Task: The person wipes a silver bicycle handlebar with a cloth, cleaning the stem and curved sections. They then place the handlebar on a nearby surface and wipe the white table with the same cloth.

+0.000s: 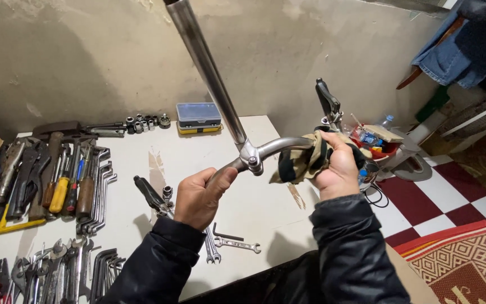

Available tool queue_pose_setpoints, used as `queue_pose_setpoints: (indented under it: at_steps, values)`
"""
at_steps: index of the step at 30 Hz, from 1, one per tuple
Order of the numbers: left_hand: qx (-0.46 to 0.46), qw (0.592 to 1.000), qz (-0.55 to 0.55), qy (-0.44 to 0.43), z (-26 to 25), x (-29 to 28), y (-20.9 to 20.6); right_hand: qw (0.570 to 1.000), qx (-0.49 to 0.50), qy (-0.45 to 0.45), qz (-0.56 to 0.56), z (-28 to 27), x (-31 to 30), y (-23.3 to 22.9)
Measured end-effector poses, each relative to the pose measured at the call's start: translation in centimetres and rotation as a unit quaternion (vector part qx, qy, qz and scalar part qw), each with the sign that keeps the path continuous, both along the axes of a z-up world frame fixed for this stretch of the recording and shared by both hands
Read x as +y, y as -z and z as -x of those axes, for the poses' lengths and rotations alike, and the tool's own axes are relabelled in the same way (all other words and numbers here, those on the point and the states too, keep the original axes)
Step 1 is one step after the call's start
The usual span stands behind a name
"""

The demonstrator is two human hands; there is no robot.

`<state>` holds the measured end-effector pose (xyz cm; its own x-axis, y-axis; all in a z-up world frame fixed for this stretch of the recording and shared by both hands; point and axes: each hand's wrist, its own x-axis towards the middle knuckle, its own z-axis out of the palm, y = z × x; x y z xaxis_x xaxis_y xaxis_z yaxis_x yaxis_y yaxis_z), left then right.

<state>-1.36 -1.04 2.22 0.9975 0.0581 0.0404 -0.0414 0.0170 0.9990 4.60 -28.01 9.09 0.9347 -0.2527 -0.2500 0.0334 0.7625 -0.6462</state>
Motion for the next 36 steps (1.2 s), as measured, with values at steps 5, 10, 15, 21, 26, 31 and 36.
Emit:
queue_pose_setpoints:
  at_steps: [5, 10, 15, 21, 26, 31, 36]
  values:
    - [-0.011, 1.0, -0.019, -0.005, 0.1, 0.7, -0.5, 0.987, 0.074, -0.024, 0.14, -4.8, -5.1, 3.7]
    - [-0.034, 0.999, -0.028, -0.003, 0.6, 1.3, -1.1, 0.921, 0.158, -0.053, 0.351, -2.8, -4.6, 1.3]
    - [-0.04, 0.998, -0.036, 0.015, 0.0, 0.8, 0.0, 0.874, 0.183, -0.028, 0.45, -4.0, -6.1, 2.5]
    - [-0.019, 0.999, -0.036, 0.012, -1.1, 1.4, 1.1, 0.968, 0.099, -0.09, 0.211, -7.0, -9.1, 7.6]
    - [0.004, 0.999, -0.051, -0.008, -0.9, 1.2, 0.8, 0.999, -0.002, 0.009, 0.033, -3.6, -3.6, 6.1]
    - [0.014, 0.998, -0.052, -0.024, -0.2, 0.3, 0.0, 0.996, 0.033, 0.064, -0.051, 1.0, 5.1, 0.9]
    - [0.018, 0.997, -0.068, -0.025, -1.1, 0.6, 1.5, 0.995, 0.006, 0.055, -0.084, 2.5, 8.9, -1.6]
